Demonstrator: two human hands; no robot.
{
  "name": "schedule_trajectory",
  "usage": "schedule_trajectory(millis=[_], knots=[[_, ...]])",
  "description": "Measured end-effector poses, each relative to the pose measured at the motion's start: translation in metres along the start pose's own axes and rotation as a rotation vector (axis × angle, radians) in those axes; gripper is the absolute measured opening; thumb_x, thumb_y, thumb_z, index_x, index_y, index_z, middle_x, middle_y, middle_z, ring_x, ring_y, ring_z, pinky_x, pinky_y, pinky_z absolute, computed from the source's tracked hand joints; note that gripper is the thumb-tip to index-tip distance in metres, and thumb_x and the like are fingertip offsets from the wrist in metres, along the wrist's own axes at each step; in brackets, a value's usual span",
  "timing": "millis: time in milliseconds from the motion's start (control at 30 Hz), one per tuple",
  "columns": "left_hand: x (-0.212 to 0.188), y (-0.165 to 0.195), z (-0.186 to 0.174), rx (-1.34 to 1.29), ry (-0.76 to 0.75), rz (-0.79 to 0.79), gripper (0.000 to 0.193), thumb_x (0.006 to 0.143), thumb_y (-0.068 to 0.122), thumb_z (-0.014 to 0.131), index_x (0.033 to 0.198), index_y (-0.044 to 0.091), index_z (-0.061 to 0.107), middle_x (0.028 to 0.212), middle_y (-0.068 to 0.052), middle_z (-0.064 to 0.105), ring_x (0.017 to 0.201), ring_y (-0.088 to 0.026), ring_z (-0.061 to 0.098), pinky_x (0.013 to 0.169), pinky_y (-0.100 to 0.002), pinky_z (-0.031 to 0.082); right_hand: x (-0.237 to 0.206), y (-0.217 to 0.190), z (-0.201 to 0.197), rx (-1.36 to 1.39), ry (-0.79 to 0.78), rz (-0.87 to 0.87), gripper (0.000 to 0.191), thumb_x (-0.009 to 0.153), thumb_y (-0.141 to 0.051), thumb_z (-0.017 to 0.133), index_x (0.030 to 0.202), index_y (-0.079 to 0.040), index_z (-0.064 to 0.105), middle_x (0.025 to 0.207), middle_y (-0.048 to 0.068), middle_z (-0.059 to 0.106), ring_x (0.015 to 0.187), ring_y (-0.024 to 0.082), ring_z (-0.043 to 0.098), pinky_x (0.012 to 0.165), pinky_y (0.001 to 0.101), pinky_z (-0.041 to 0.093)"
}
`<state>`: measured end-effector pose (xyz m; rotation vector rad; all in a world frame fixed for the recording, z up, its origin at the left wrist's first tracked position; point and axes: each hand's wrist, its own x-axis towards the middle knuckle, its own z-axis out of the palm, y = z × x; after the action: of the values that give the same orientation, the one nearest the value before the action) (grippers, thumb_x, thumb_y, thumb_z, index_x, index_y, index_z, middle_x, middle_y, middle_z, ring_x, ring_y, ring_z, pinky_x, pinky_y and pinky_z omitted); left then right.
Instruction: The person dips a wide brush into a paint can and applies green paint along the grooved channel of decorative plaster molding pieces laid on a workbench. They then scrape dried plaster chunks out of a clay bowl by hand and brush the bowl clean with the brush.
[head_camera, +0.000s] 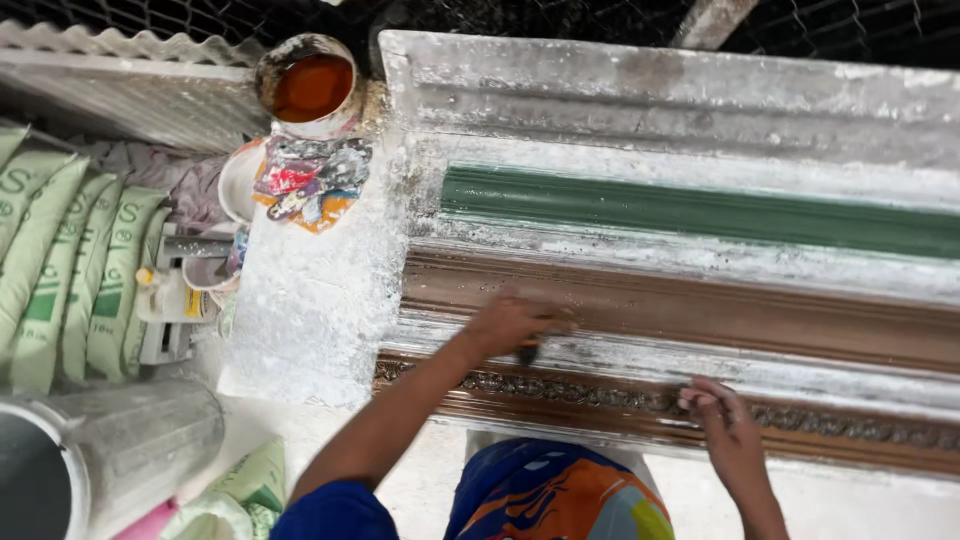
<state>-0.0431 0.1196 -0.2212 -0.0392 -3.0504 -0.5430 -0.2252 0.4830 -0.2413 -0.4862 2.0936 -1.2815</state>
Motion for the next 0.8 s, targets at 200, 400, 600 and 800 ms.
schedule_trajectory(millis=[200, 400, 600, 800], knots=[[-0.121, -0.098, -0.042, 0.023, -0.202, -0.157, 0.070, 0.076, 0.027, 0.081, 0.138, 0.047, 0.054, 0.149, 0.011, 0.056, 0.130, -0.021, 0.060, 0.117, -0.058, 0.027, -0.031, 0.014, 0.003, 0.058, 0.119, 0.116, 0.038, 0.109, -0.022, 0.049, 0.134, 0.004, 0.058, 0.116, 0.016, 0.072, 0.110, 0.022, 0.069, 0.100, 0.0343, 0.053], [-0.162, -0.140, -0.119, 0.174, -0.498, -0.189, 0.070, 0.089, 0.014, 0.066, 0.149, 0.045, 0.047, 0.144, 0.014, 0.061, 0.107, -0.015, 0.069, 0.109, -0.038, 0.041, -0.047, 0.014, 0.007, 0.072, 0.135, 0.130, 0.035, 0.107, -0.019, 0.050, 0.133, 0.003, 0.058, 0.116, 0.015, 0.072, 0.110, 0.022, 0.069, 0.101, 0.0340, 0.053], [-0.100, -0.129, -0.115, 0.236, -0.712, 0.124, 0.049, 0.090, 0.031, 0.063, 0.138, 0.041, 0.058, 0.112, 0.006, 0.075, 0.102, -0.017, 0.069, 0.106, -0.037, 0.045, -0.068, 0.007, -0.007, -0.002, 0.178, 0.196, 0.036, 0.107, -0.021, 0.051, 0.134, 0.002, 0.059, 0.116, 0.014, 0.072, 0.107, 0.020, 0.068, 0.096, 0.0350, 0.053], [0.043, -0.057, -0.036, 0.076, -0.675, 0.200, 0.035, 0.098, 0.049, 0.057, 0.126, 0.030, 0.068, 0.105, -0.008, 0.073, 0.104, -0.034, 0.063, 0.098, -0.048, 0.050, -0.089, 0.012, -0.034, 0.030, 0.239, 0.251, 0.036, 0.108, -0.023, 0.051, 0.134, 0.001, 0.059, 0.113, 0.013, 0.072, 0.105, 0.020, 0.068, 0.095, 0.0353, 0.054]])
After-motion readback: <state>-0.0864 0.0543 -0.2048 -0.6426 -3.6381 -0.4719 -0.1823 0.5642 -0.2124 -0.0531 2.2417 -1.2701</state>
